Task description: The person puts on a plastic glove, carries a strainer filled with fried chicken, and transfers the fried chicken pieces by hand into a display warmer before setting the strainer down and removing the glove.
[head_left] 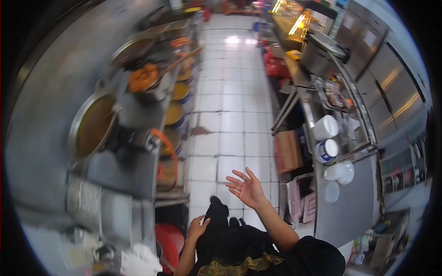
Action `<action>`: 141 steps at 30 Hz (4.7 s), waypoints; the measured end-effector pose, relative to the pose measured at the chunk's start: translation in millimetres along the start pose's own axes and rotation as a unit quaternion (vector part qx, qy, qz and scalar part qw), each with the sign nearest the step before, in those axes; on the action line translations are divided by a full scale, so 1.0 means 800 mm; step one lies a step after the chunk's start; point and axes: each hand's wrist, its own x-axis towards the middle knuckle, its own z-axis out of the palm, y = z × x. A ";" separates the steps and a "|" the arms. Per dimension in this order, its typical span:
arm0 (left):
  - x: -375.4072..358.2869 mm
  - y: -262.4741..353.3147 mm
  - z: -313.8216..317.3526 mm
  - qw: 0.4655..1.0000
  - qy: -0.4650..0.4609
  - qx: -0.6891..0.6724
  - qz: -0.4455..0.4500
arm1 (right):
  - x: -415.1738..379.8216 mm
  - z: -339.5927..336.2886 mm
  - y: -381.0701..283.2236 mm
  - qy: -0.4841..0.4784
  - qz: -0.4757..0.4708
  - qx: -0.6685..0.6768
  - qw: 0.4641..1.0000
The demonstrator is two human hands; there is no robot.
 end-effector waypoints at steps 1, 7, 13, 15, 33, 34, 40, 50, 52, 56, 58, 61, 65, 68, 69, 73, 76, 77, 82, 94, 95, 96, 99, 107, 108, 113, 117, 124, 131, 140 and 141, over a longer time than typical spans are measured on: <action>0.005 -0.014 -0.004 1.000 0.000 -0.004 -0.016 | 0.003 -0.005 0.003 0.020 -0.024 0.020 0.999; 0.313 0.083 0.003 0.998 -0.031 -0.041 -0.023 | 0.174 -0.034 -0.212 0.158 -0.054 0.062 0.984; 0.575 0.296 -0.034 0.997 -0.025 -0.048 0.053 | 0.290 0.014 -0.417 0.189 -0.115 -0.026 0.975; 0.650 0.375 -0.045 0.991 -0.027 -0.080 0.108 | 0.331 0.024 -0.487 0.175 -0.189 -0.070 0.964; 1.074 0.575 -0.072 0.881 0.204 -0.324 -0.279 | 0.852 0.053 -1.144 0.206 -0.242 -0.244 0.916; 1.090 0.597 -0.079 0.863 0.113 -0.417 -0.263 | 0.878 0.088 -1.191 0.199 -0.264 -0.261 0.907; 1.325 0.721 -0.077 0.916 0.055 -0.309 -0.250 | 1.063 0.173 -1.390 0.210 -0.364 -0.278 0.864; 1.897 1.143 -0.226 0.980 0.073 -0.089 0.161 | 1.275 0.124 -1.606 0.435 -0.422 -0.469 0.643; 1.939 1.273 -0.257 0.978 0.007 -0.100 0.182 | 1.319 0.086 -1.651 0.461 -0.457 -0.495 0.578; 2.042 1.439 -0.252 0.964 -0.089 -0.062 0.244 | 1.419 0.013 -1.763 0.510 -0.423 -0.147 0.734; 2.091 1.494 -0.232 0.955 -0.136 -0.033 0.261 | 1.454 -0.008 -1.809 0.496 -0.401 0.031 0.770; 2.152 1.572 -0.198 0.941 -0.205 0.001 0.269 | 1.497 -0.038 -1.874 0.552 -0.446 0.056 0.702; 2.218 1.669 -0.160 0.915 -0.306 0.039 0.261 | 1.545 -0.059 -1.917 0.690 -0.494 0.026 0.528; 2.231 1.755 -0.156 0.877 -0.394 0.045 0.272 | 1.561 -0.032 -1.891 0.722 -0.479 -0.036 0.497; 2.230 1.792 -0.160 0.863 -0.421 0.033 0.278 | 1.565 -0.013 -1.881 0.718 -0.465 -0.063 0.514; 2.214 1.944 -0.167 0.741 -0.455 0.033 0.493 | 1.495 0.187 -1.894 0.561 -0.515 -0.090 0.642; 2.195 2.043 -0.176 0.580 -0.474 0.015 0.663 | 1.464 0.294 -1.918 0.405 -0.610 -0.037 0.680; 2.191 2.064 -0.177 0.549 -0.521 0.003 0.654 | 1.459 0.315 -1.921 0.399 -0.629 -0.060 0.665; 2.198 2.173 -0.192 0.351 -0.680 0.037 0.643 | 1.449 0.426 -1.960 0.388 -0.685 0.017 0.616; 2.195 2.138 -0.210 0.380 -0.772 -0.156 0.485 | 1.489 0.509 -1.950 0.336 -0.802 0.267 0.416; 2.185 2.135 -0.219 0.395 -0.775 -0.113 0.481 | 1.492 0.510 -1.946 0.313 -0.812 0.263 0.417; 2.185 2.124 -0.211 0.434 -0.810 -0.079 0.386 | 1.492 0.515 -1.948 0.319 -0.811 0.302 0.388; 2.189 2.126 -0.200 0.445 -0.819 -0.063 0.358 | 1.492 0.521 -1.969 0.438 -0.808 0.328 0.219; 2.153 2.114 -0.211 0.429 -0.656 -0.145 0.603 | 1.525 0.511 -1.946 0.698 -0.648 -0.066 0.298; 2.145 2.101 -0.216 0.422 -0.606 -0.151 0.657 | 1.519 0.497 -1.946 0.678 -0.630 -0.013 0.379; 2.100 2.057 -0.203 0.285 -0.503 -0.220 0.785 | 1.480 0.451 -1.938 0.371 -0.843 0.210 0.327; 2.039 2.023 -0.175 0.342 -0.432 -0.334 0.765 | 1.433 0.443 -1.911 0.179 -0.894 0.226 0.342; 1.988 1.986 -0.154 0.305 -0.454 -0.330 0.769 | 1.373 0.421 -1.861 0.092 -0.907 0.203 0.357; 1.965 1.947 -0.136 0.317 -0.485 -0.237 0.780 | 1.379 0.305 -1.810 -0.048 -0.921 0.160 0.352; 1.972 1.965 -0.123 0.394 -0.501 -0.138 0.758 | 1.365 0.361 -1.834 0.548 -0.724 0.079 0.413; 1.975 1.967 -0.122 0.391 -0.509 -0.122 0.757 | 1.378 0.351 -1.829 0.647 -0.662 0.015 0.379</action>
